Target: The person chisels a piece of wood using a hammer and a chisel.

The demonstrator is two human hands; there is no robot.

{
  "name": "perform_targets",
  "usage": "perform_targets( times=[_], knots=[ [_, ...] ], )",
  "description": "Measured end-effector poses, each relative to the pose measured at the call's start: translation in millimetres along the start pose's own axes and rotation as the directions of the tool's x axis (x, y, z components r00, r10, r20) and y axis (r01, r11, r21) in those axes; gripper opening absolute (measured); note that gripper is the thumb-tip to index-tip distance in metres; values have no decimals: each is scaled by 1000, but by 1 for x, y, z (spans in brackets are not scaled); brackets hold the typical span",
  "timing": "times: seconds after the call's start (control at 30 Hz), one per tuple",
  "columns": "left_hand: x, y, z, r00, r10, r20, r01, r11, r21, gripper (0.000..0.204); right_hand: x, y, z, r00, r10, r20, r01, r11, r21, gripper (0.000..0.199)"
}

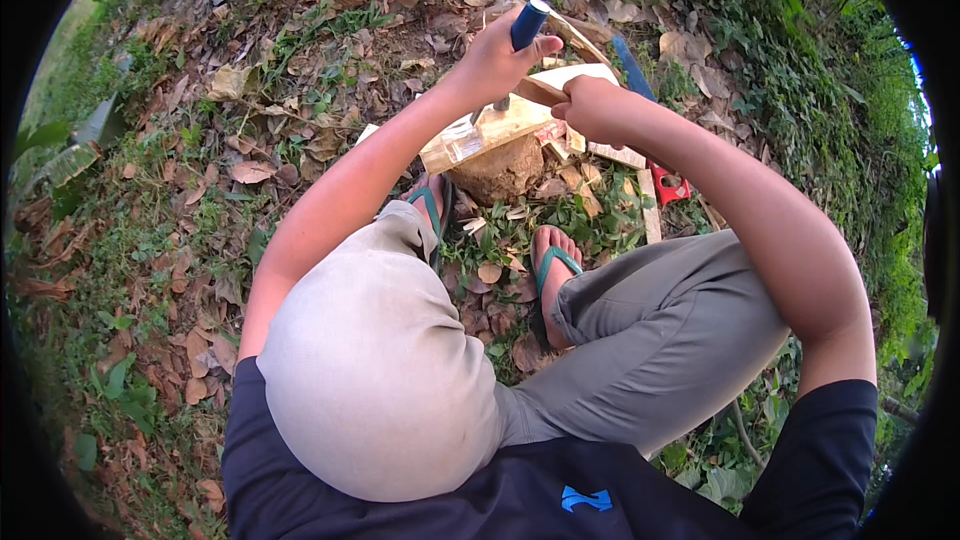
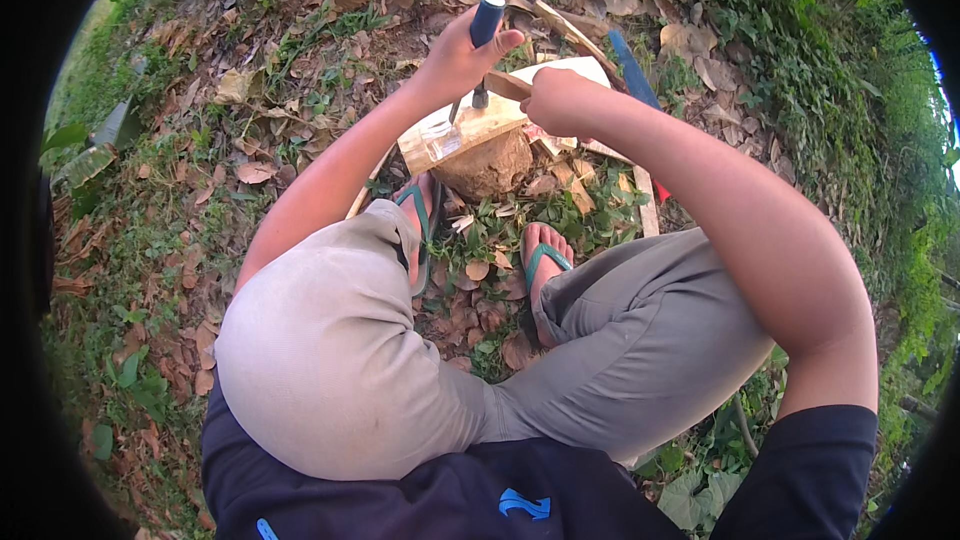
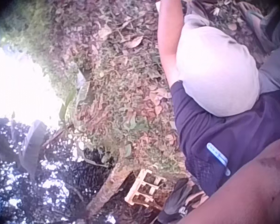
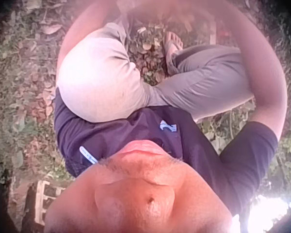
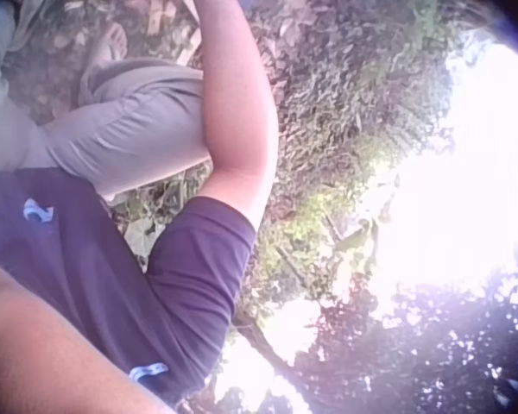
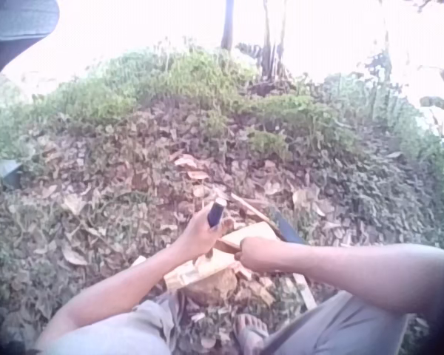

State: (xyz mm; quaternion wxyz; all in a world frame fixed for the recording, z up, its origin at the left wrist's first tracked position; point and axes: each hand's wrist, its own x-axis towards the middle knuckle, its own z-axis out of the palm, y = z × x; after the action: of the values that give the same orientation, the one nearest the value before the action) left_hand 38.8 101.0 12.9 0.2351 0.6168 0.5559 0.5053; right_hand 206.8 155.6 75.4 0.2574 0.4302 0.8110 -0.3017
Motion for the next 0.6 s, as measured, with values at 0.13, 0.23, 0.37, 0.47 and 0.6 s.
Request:
perform_targets(
  times=[0.13,0.23,0.37,0.47,0.6],
  knots=[
    [-1,-3,4,1000,-13,-9,13,999,41,42,4,4,-2,1000,-1,-13,1,1000,-14,40],
    [-1,-3,8,999,-41,17,41,999,-14,41,4,9,-12,1000,-10,16,9,998,67,35],
    [6,-14,4,996,-62,65,66,996,-66,46,-6,18,-47,992,26,-127,-16,997,75,36],
    [6,-21,-3,996,-57,70,63,994,-86,47,-16,31,-78,940,29,-340,36,982,185,45],
    [11,-10,3,975,-201,98,212,968,-131,28,-37,59,-113,779,-69,-623,251,945,209,58]
  ],
)
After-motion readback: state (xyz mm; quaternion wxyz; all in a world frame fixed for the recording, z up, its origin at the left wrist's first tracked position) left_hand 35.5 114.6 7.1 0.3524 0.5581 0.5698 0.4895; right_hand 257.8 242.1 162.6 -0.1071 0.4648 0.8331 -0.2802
